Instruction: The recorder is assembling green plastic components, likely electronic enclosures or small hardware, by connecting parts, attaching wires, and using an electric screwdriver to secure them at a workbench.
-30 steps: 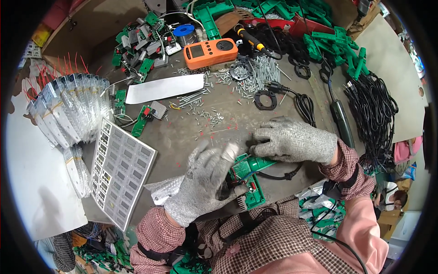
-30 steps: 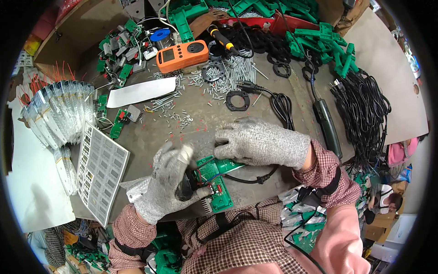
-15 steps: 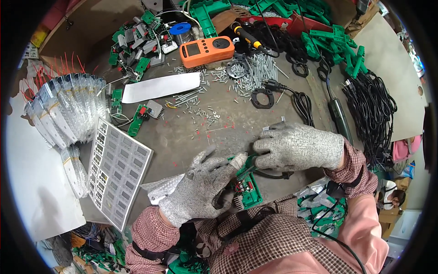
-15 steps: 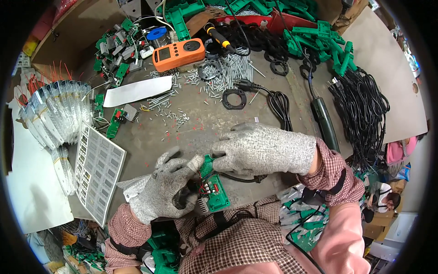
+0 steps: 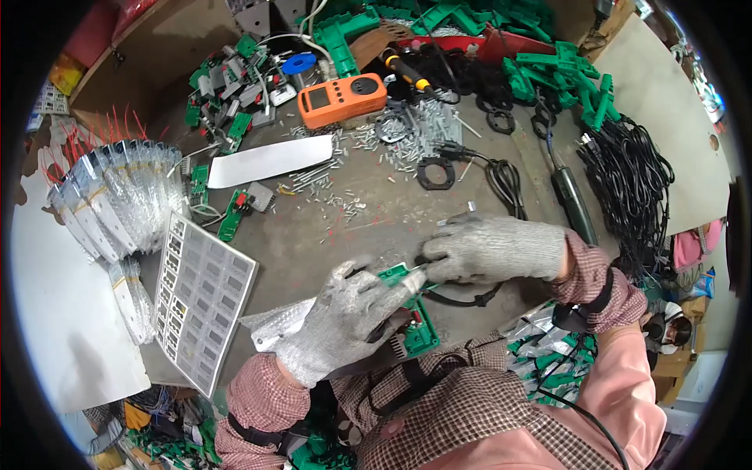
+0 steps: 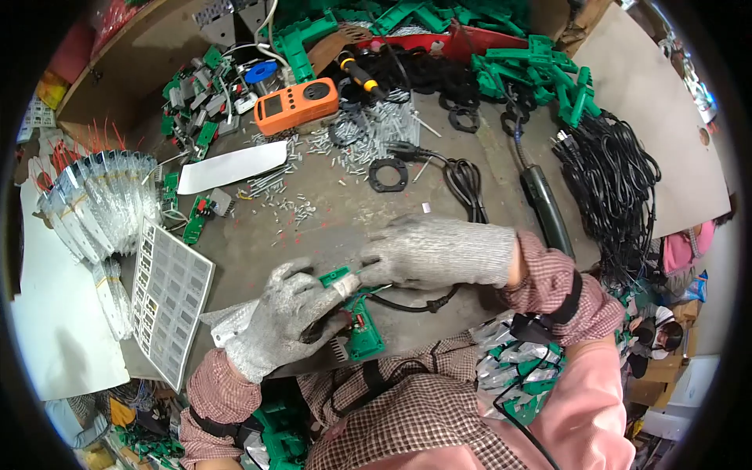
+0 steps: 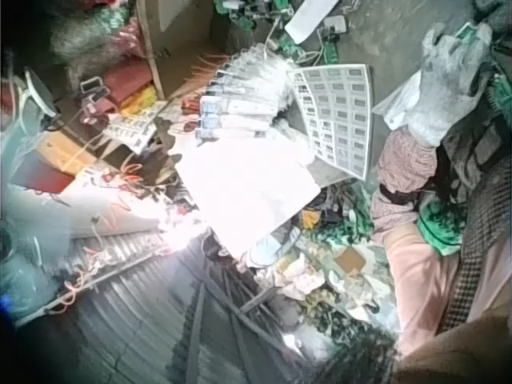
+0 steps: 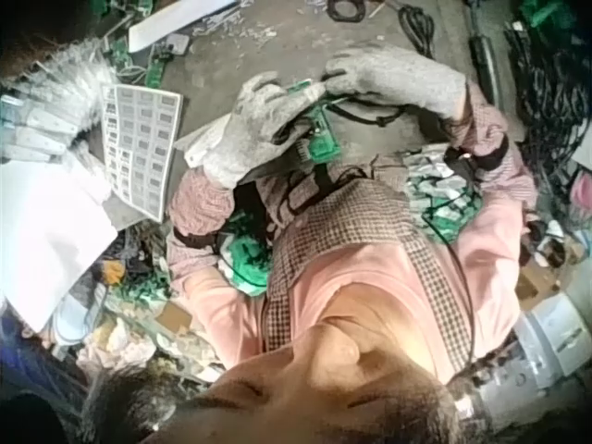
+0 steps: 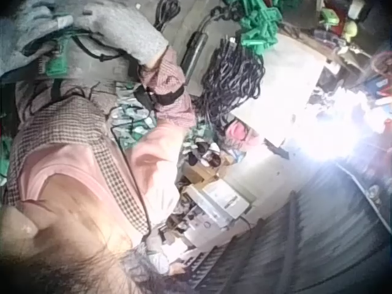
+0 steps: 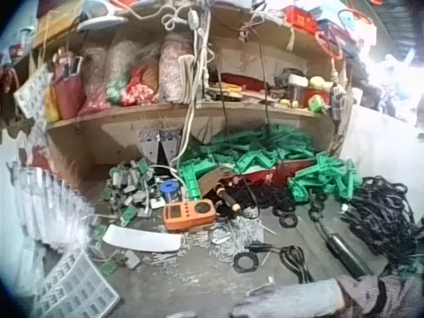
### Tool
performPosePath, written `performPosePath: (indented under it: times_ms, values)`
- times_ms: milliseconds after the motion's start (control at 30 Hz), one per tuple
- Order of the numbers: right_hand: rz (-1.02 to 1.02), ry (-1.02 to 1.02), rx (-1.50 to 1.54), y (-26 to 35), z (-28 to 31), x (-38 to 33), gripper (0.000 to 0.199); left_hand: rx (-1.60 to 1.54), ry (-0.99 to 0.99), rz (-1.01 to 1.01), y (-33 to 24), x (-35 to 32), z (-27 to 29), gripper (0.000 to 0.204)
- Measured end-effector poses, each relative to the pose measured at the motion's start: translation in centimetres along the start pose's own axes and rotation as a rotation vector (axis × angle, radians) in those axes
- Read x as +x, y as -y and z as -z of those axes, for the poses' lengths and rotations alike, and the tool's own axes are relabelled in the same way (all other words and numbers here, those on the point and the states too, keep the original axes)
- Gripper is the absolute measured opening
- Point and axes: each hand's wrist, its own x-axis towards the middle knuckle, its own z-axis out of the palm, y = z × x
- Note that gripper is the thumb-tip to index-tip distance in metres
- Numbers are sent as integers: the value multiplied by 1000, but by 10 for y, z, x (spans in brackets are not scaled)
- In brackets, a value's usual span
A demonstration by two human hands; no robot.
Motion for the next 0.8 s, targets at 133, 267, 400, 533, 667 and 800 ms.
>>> performPosePath:
  times_ms: [133,267,400,533,667,800]
  values:
    - [-59,-133,78,-9,9,-13,24,0,36,9,-1,-6,4,70]
    - [-420,-459,-181,-32,16,-31,26,-62,97,49,-6,6,13,70]
    - [-695,-409,-34,7,24,-60,32,35,57,23,-3,4,3,71]
    - [-599,20,207,57,-12,-88,31,29,78,138,-16,4,2,65]
    - [-540,-172,250,35,-16,-89,31,10,83,187,-16,5,2,59]
    - [-571,-313,258,15,-7,-87,28,-11,-18,151,-19,14,-2,55]
